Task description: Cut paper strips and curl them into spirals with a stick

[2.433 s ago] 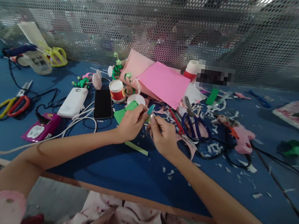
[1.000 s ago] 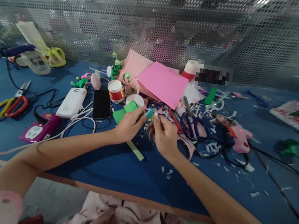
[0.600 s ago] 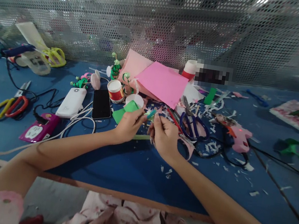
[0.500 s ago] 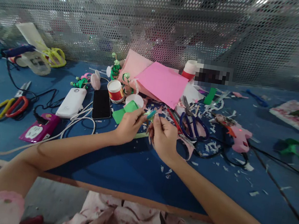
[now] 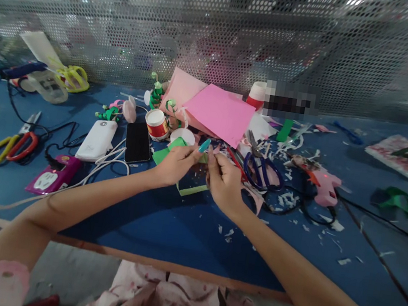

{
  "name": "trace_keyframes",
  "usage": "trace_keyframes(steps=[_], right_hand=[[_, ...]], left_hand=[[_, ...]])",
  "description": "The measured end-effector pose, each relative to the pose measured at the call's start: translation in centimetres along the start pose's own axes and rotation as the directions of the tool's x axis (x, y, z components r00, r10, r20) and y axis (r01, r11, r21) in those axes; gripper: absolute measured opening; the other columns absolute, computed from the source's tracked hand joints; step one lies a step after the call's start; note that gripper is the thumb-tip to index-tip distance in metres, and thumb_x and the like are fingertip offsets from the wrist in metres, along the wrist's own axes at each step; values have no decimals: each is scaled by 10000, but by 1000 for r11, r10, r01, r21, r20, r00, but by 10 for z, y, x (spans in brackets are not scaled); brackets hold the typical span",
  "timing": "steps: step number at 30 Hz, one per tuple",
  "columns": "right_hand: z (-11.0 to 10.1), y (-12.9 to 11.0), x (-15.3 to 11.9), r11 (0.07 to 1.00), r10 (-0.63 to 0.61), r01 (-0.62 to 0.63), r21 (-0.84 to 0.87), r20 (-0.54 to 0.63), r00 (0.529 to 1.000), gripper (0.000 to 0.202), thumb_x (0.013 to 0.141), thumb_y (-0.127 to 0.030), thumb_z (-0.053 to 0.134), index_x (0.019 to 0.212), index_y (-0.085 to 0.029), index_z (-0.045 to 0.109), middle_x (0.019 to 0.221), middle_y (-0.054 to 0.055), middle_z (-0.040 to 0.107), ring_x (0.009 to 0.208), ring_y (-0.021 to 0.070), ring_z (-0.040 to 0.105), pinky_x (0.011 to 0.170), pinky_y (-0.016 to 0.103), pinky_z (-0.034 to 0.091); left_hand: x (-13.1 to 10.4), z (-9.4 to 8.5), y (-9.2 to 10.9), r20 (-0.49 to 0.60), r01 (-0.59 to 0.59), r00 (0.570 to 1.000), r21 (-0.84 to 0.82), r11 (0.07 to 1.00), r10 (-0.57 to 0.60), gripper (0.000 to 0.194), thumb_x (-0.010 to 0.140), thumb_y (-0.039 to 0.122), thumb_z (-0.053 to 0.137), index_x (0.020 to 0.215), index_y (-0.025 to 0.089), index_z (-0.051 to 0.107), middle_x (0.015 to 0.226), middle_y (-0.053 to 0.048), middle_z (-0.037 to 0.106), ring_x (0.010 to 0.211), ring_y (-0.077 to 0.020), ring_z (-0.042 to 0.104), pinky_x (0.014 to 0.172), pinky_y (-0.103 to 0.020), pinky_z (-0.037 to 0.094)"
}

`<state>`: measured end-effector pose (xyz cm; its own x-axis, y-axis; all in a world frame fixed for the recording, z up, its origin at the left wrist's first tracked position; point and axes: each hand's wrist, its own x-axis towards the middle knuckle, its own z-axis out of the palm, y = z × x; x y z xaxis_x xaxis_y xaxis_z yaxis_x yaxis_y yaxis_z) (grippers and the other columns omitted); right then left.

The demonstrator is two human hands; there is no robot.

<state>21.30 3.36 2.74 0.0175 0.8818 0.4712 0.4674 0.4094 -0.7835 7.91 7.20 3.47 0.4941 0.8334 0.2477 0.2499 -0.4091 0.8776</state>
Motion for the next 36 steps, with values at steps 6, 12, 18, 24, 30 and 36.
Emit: trace_keyframes(steps=[6, 12, 18, 24, 30, 36], right_hand=[[3, -2, -2, 997, 54, -57, 59, 61, 997, 404, 879, -421, 351, 545, -199, 395, 386, -36, 414, 366, 94, 422, 425, 233, 321], [9, -5, -8, 965, 154, -155, 213, 23, 988, 409, 862, -434, 378, 529, -199, 408, 376, -38, 419, 302, 83, 389, 350, 226, 303], [3, -8, -8, 975, 139, -136, 176, -5, 990, 350, 843, -308, 421, 512, -194, 427, 362, -47, 416, 301, 75, 388, 341, 209, 288], [4, -11, -9, 960, 209, -200, 198, -29, 977, 352, 819, -277, 465, 480, -192, 426, 332, -53, 407, 276, 74, 381, 328, 208, 279], [7, -14, -11, 937, 249, -238, 254, -9, 969, 349, 832, -355, 459, 521, -199, 429, 317, -62, 383, 247, 76, 351, 297, 213, 264], [6, -10, -10, 973, 136, -126, 193, -42, 990, 343, 851, -381, 418, 557, -204, 420, 349, -56, 394, 288, 77, 366, 337, 219, 280]], left_hand=[[-4, 6, 6, -99, 0, 995, 108, 994, 11, 230, 877, 284, 325, 681, 175, 378, 535, 41, 395, 501, -76, 369, 486, -207, 307], [-11, 9, 5, -180, -101, 970, 325, 940, 166, 162, 862, 249, 343, 730, 175, 403, 611, 22, 469, 536, -84, 405, 532, -216, 323], [-12, 8, -1, -94, -197, 962, 407, 892, 255, 152, 872, 286, 330, 866, 170, 429, 654, 2, 531, 543, -94, 468, 532, -208, 357], [-13, 10, -3, -120, -237, 945, 387, 891, 304, 180, 874, 300, 344, 916, 152, 436, 700, -25, 568, 589, -103, 516, 555, -209, 383], [-11, 14, -4, -133, -108, 978, 348, 931, 163, 197, 864, 308, 376, 784, 155, 471, 602, 7, 526, 536, -93, 473, 526, -206, 356], [-9, 15, 2, -154, -48, 984, 228, 973, 85, 263, 848, 288, 405, 614, 169, 381, 503, 49, 404, 483, -69, 381, 472, -194, 292]])
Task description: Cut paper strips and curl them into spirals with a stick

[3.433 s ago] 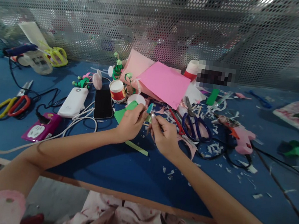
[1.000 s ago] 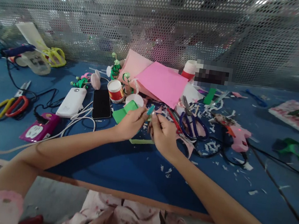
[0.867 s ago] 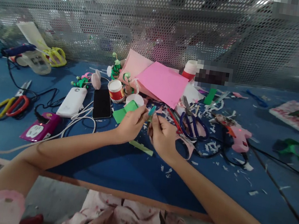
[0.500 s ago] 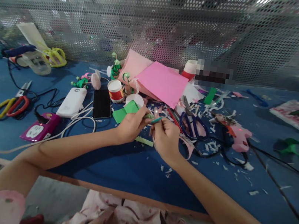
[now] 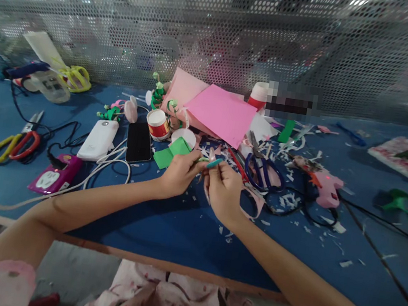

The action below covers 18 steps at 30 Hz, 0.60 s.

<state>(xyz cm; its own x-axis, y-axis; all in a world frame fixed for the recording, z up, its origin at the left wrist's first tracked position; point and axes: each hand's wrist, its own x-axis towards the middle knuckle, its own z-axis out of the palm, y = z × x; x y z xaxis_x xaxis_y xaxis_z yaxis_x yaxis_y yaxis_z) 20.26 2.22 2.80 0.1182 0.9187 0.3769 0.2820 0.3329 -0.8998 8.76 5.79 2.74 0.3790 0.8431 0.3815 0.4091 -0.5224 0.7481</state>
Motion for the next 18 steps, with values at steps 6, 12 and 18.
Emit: trace_keyframes(steps=[6, 12, 18], right_hand=[[-2, 5, 0, 997, -22, 23, -78, 24, 999, 312, 866, -369, 379, 603, -206, 416, 390, -52, 396, 319, 86, 366, 367, 227, 271], [-8, 3, 7, 961, -159, 183, -206, 124, 979, 319, 882, -335, 334, 590, -208, 347, 439, -40, 393, 398, 94, 391, 436, 237, 277], [-10, 1, 8, 964, -138, 165, -208, 139, 981, 370, 893, -380, 314, 568, -204, 333, 419, -40, 392, 382, 86, 392, 426, 231, 273]], left_hand=[[0, -2, 2, 6, 17, 1000, -170, 985, -17, 246, 834, 326, 437, 655, 158, 434, 516, 45, 426, 481, -61, 375, 464, -195, 295], [2, -2, 0, 67, 45, 998, -432, 901, -18, 328, 816, 443, 448, 642, 167, 418, 492, 59, 372, 422, -47, 345, 412, -196, 285], [4, -1, 1, 74, 72, 997, -578, 813, -36, 374, 779, 496, 488, 631, 160, 417, 510, 50, 395, 434, -49, 390, 413, -199, 320]])
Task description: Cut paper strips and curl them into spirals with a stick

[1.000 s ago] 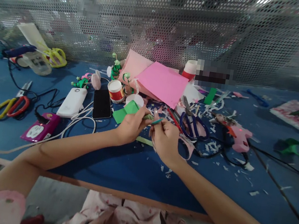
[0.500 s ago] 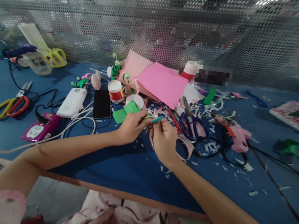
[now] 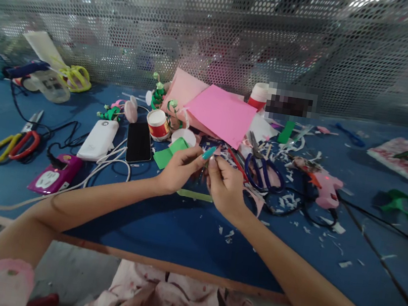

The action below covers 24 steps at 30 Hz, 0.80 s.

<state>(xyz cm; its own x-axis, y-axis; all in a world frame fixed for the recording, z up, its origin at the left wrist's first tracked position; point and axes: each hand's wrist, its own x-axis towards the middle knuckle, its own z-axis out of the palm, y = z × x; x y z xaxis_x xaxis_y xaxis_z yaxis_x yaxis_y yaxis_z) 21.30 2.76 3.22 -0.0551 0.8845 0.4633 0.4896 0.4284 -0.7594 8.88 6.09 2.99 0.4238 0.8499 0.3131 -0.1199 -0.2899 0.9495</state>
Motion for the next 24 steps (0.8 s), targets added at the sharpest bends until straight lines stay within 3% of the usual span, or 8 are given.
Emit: trace_keyframes(steps=[6, 13, 24], right_hand=[[1, 2, -1, 998, 58, -58, -6, -18, 998, 403, 893, -426, 303, 569, -196, 367, 423, -30, 411, 388, 89, 402, 428, 232, 264], [0, 2, 2, 992, -15, 11, -124, -32, 999, 370, 893, -365, 314, 563, -200, 334, 432, -31, 388, 402, 91, 377, 446, 241, 241], [-2, 6, 4, 993, -108, 107, -53, -32, 994, 286, 872, -277, 354, 595, -201, 347, 454, -42, 372, 406, 87, 362, 437, 231, 260]], left_hand=[[1, 1, -1, -1, -10, 1000, -59, 998, 10, 346, 775, 480, 507, 687, 159, 414, 519, 62, 404, 425, -45, 418, 415, -188, 353], [2, 2, 1, -37, 24, 999, -61, 998, -26, 380, 755, 501, 521, 642, 164, 386, 466, 79, 358, 378, -22, 331, 356, -157, 286], [4, 2, 7, 19, 116, 993, -62, 991, -115, 324, 753, 436, 558, 679, 162, 402, 439, 104, 343, 323, -4, 305, 323, -146, 243]])
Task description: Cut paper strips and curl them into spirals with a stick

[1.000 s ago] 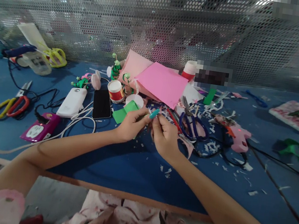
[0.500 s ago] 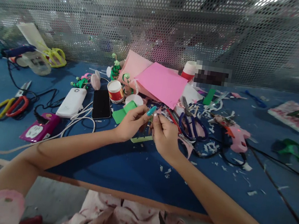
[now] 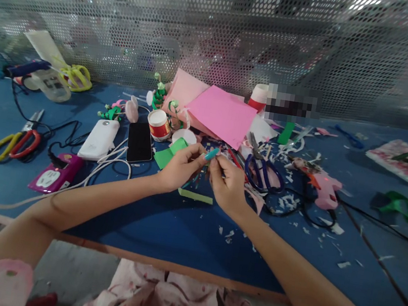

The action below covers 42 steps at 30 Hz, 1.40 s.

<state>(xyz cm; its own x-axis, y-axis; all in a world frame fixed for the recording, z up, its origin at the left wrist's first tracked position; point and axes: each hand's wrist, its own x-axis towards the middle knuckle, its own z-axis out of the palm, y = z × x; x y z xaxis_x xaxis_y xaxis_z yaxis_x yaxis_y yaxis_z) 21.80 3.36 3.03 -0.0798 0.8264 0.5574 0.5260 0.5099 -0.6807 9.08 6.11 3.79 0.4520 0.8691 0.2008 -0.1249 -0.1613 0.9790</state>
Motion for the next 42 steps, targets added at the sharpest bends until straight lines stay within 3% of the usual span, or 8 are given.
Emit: trace_keyframes(steps=[5, 10, 14, 22, 30, 37, 42], right_hand=[[1, 3, 1, 999, 19, -19, 27, 10, 1000, 256, 858, -259, 368, 609, -200, 377, 457, -42, 391, 394, 88, 366, 427, 229, 263], [2, 4, 0, 994, 32, -35, 105, 26, 999, 281, 867, -280, 358, 597, -204, 349, 438, -46, 379, 383, 87, 368, 417, 226, 279], [4, 5, -1, 975, 101, -110, 191, 57, 993, 279, 875, -329, 350, 631, -201, 390, 431, -50, 394, 362, 85, 383, 399, 225, 297], [4, 4, -1, 953, 149, -157, 258, 51, 988, 255, 862, -323, 368, 639, -203, 394, 436, -60, 379, 360, 75, 350, 368, 211, 272], [4, 7, -2, 964, 115, -123, 237, 50, 992, 220, 859, -281, 382, 652, -206, 386, 465, -63, 367, 389, 76, 339, 400, 219, 282], [3, 3, -2, 985, 38, -45, 168, 45, 998, 223, 863, -271, 371, 650, -204, 375, 483, -57, 371, 415, 79, 356, 430, 229, 285], [4, 4, -4, 969, 69, -88, 229, 88, 994, 242, 875, -324, 371, 667, -202, 391, 477, -57, 385, 403, 79, 365, 430, 230, 295]], left_hand=[[1, -5, -3, 2, 2, 1000, 55, 999, -2, 272, 769, 396, 549, 766, 170, 398, 476, 102, 396, 339, -20, 372, 336, -152, 291], [2, -9, -8, 59, 1, 998, 203, 979, -13, 345, 809, 432, 466, 618, 150, 409, 433, 65, 415, 366, -26, 382, 371, -161, 302], [1, -11, -5, 68, -15, 998, 242, 970, -2, 346, 810, 423, 468, 606, 148, 419, 433, 56, 432, 375, -29, 389, 387, -165, 301], [2, -12, -7, 120, -2, 993, 190, 982, -22, 329, 799, 424, 483, 631, 147, 430, 452, 50, 446, 372, -28, 392, 378, -165, 308], [1, -11, -4, 86, 39, 995, 203, 978, -57, 319, 804, 401, 485, 612, 157, 413, 428, 61, 424, 336, -23, 356, 342, -166, 262], [0, -7, -1, 75, 7, 997, 63, 998, -12, 239, 780, 366, 527, 702, 174, 408, 450, 89, 395, 362, -22, 361, 361, -158, 270], [-1, -7, 3, 46, -6, 999, 81, 997, 2, 254, 767, 363, 544, 677, 172, 402, 443, 91, 403, 356, -21, 369, 359, -152, 274]])
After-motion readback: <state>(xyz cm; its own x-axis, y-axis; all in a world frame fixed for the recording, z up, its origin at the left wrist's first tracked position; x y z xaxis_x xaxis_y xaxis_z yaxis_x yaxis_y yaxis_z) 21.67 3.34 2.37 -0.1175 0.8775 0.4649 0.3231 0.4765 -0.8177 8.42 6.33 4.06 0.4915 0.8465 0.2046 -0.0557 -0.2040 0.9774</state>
